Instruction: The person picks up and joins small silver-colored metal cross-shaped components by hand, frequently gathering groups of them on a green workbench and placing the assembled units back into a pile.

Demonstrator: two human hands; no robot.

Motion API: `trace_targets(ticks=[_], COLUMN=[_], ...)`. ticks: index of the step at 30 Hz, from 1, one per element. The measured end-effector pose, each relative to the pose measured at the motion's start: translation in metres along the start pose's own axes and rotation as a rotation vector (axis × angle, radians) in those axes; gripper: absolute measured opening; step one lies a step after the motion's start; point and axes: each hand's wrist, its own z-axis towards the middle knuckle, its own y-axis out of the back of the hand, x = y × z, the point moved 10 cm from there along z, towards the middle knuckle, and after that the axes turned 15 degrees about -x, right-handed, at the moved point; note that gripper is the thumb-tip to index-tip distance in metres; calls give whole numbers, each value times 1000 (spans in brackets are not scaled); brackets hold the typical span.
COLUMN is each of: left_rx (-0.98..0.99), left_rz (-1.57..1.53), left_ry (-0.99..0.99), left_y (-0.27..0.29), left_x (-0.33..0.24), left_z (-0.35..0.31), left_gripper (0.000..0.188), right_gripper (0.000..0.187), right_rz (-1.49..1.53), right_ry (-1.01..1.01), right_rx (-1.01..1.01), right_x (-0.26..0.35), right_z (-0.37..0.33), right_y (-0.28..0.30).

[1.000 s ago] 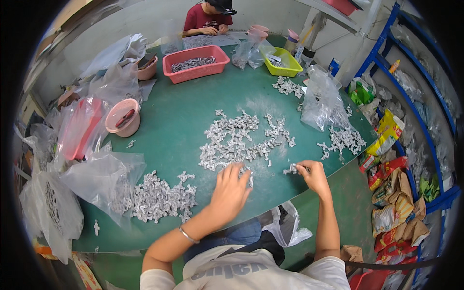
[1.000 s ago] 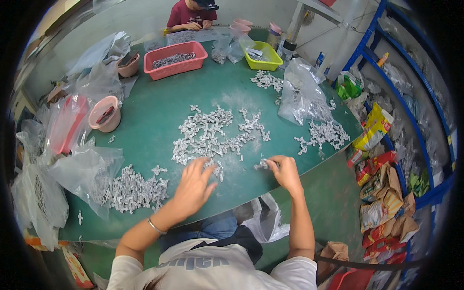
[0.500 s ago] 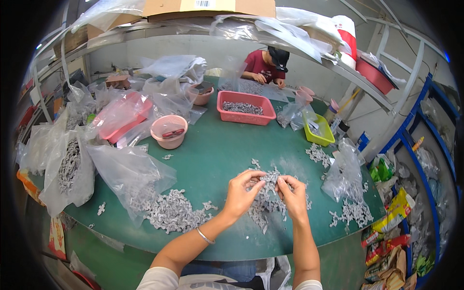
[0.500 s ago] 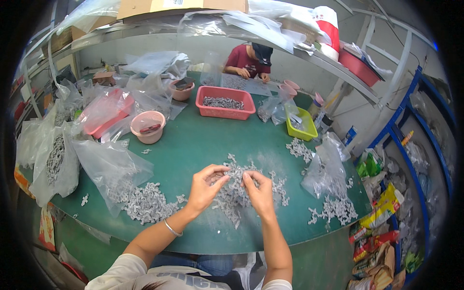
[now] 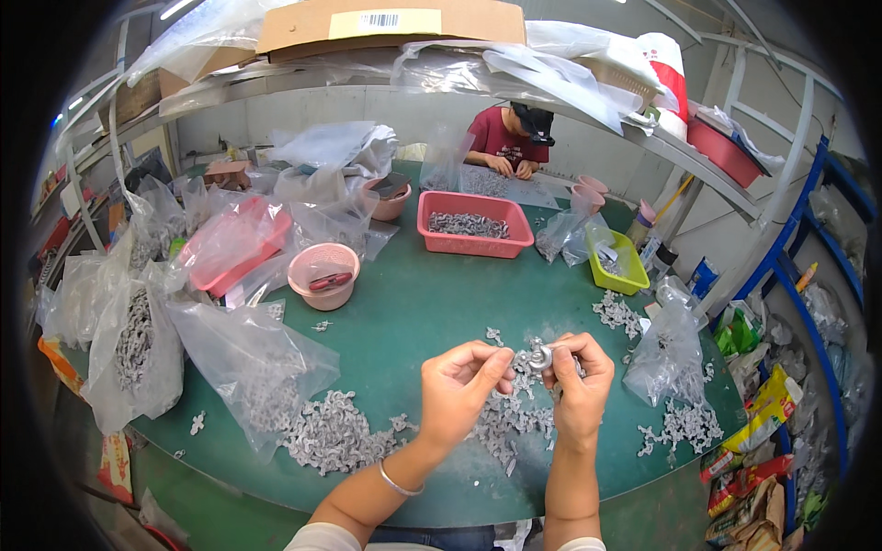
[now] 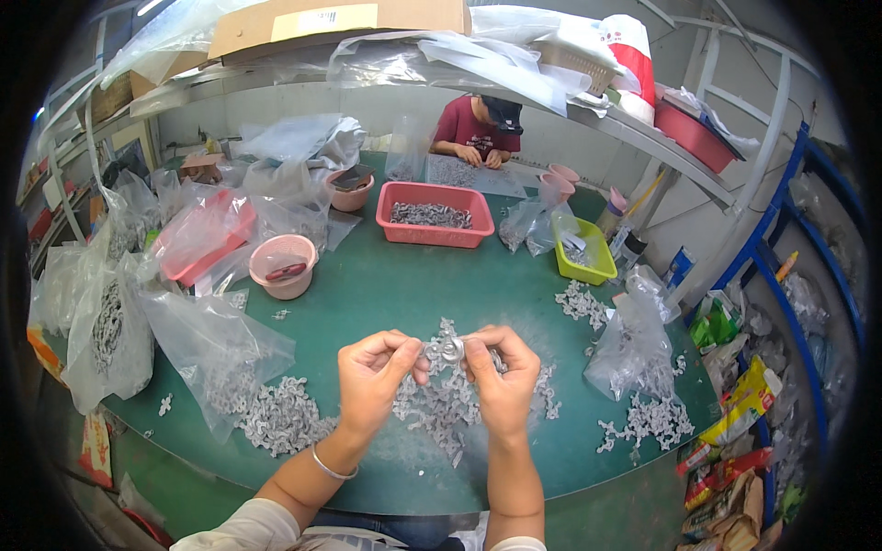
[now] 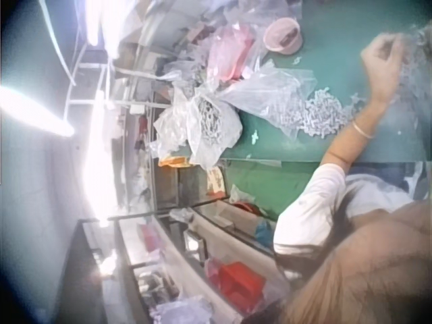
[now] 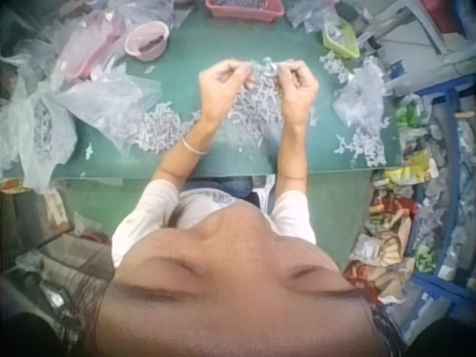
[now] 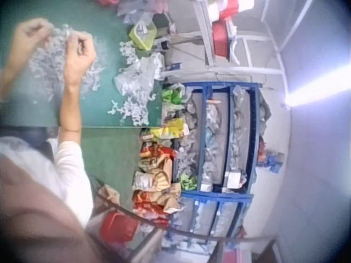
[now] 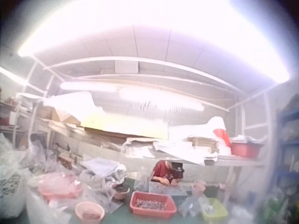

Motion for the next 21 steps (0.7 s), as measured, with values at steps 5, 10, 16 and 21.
trace_targets(ticks=[5,10,16,21], left_rx=[81,133,181,203], left_rz=[-66,-48,-66,-52], left_ry=[207,287,256,193], left_y=[-6,-19,-27,-30], left_x=[16,20,20,14], left_z=[-7,-28,-33,-35], left_gripper=[12,13,12,12], right_gripper=[19,19,17,18], right_rz=[81,206,243,224], right_ry=[-139,-271,-371,-382], right_rx=[-10,27,55,82], right_x=[-9,-14,-13,-14], right_z=[1,2,2,1], right_y=[0,0,-2,-2])
